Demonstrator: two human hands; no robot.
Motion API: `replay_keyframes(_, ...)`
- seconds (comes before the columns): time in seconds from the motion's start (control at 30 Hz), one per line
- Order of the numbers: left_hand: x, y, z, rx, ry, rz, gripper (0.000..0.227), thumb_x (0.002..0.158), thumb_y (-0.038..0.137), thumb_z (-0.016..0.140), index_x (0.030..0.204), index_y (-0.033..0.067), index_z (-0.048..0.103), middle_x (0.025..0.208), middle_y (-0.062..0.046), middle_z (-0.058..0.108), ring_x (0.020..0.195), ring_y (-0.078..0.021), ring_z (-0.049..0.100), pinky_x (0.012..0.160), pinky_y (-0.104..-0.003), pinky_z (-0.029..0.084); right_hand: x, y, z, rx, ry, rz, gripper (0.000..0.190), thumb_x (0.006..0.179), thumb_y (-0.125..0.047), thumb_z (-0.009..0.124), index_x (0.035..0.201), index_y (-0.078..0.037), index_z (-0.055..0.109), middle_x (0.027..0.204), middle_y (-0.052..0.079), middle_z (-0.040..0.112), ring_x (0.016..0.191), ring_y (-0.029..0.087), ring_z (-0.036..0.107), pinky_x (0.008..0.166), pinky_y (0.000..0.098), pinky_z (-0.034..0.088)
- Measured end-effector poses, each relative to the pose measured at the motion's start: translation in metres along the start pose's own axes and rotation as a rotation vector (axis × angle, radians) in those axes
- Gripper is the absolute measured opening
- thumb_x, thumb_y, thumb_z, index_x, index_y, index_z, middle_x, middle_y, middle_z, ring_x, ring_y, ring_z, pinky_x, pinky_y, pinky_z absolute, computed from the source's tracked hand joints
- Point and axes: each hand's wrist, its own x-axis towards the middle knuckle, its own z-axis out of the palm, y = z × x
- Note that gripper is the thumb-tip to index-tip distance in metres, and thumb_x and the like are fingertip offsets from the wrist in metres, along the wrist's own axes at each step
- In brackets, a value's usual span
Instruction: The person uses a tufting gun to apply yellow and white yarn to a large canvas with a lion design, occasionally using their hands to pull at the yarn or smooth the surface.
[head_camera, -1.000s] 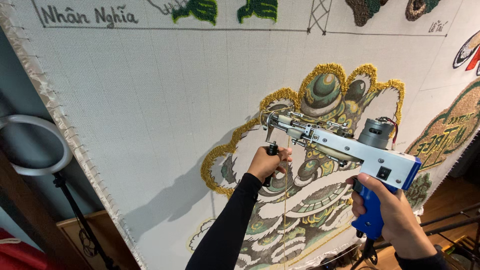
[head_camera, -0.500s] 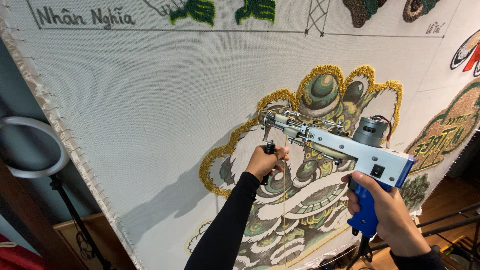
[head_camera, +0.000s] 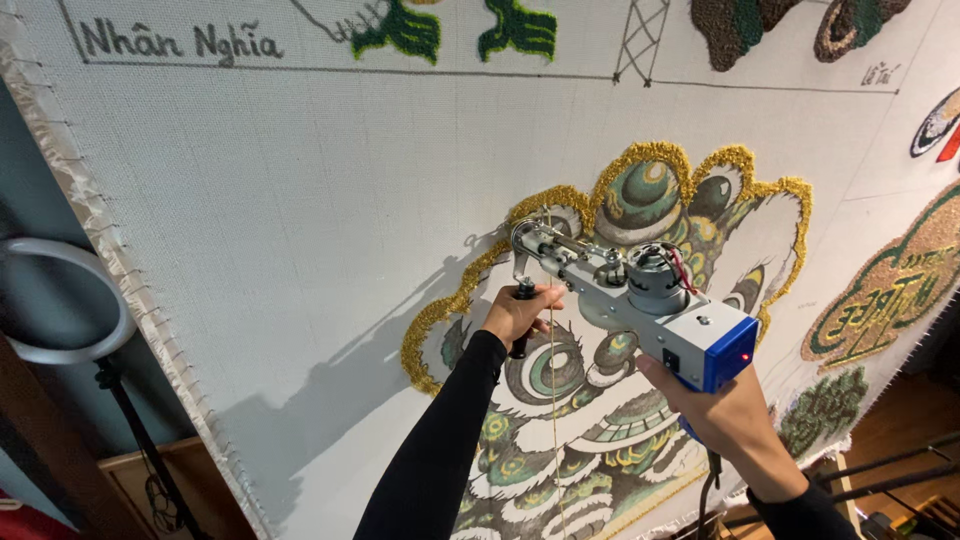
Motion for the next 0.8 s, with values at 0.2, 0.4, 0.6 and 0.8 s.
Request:
replay_keyframes(0.2,0.017,-0.005,-0.013,-0.034,0.016,-0.017,0.046,0.084,0.045,0.077,0.109,0.0063,0.077,0.100,-0.005,0.080,0.056,-0.0132,0.068,0.045,-0.028,0.047,0.013,0.006,0.020,0.359,-0.001,0.111,0.025,0.090,-0.018,0.077,0.081,0.002,0.065,0.058,0.004,0.057,0.044,0.013,0.051,0.041,0.0295,0.038)
replay_keyframes(0.4,0.025,-0.008,-0.012,0.005,0.053,0.008,0.047,0.085,0.046,0.075,0.109,0.0059,0.080,0.104,-0.006,0.079,0.054,-0.0132,0.068,0.043,-0.029,0.047,0.015,0.014,0.026,0.300,0.003,0.097,0.026,0.091,-0.019,0.075,0.078,0.001,0.066,0.053,0.004,0.055,0.042,0.013,0.049,0.040,0.0300,0.038)
replay_keyframes(0.6,0.030,-0.009,-0.013,0.048,0.071,-0.004,0.045,0.089,0.047,0.071,0.114,0.0100,0.080,0.105,0.000,0.081,0.051,-0.0102,0.063,0.044,-0.029,0.046,0.017,0.020,0.027,0.130,-0.003,0.096,0.020,0.085,-0.020,0.076,0.083,-0.002,0.071,0.055,0.002,0.061,0.044,0.010,0.054,0.039,0.0296,0.040)
replay_keyframes(0.8,0.032,-0.010,-0.013,0.013,0.072,0.035,0.046,0.092,0.045,0.070,0.118,0.0080,0.079,0.107,-0.001,0.081,0.046,-0.0101,0.058,0.045,-0.029,0.049,0.019,0.014,0.028,0.125,-0.032,0.092,0.020,0.087,-0.020,0.075,0.085,-0.001,0.073,0.053,0.004,0.057,0.043,0.011,0.051,0.040,0.0301,0.038)
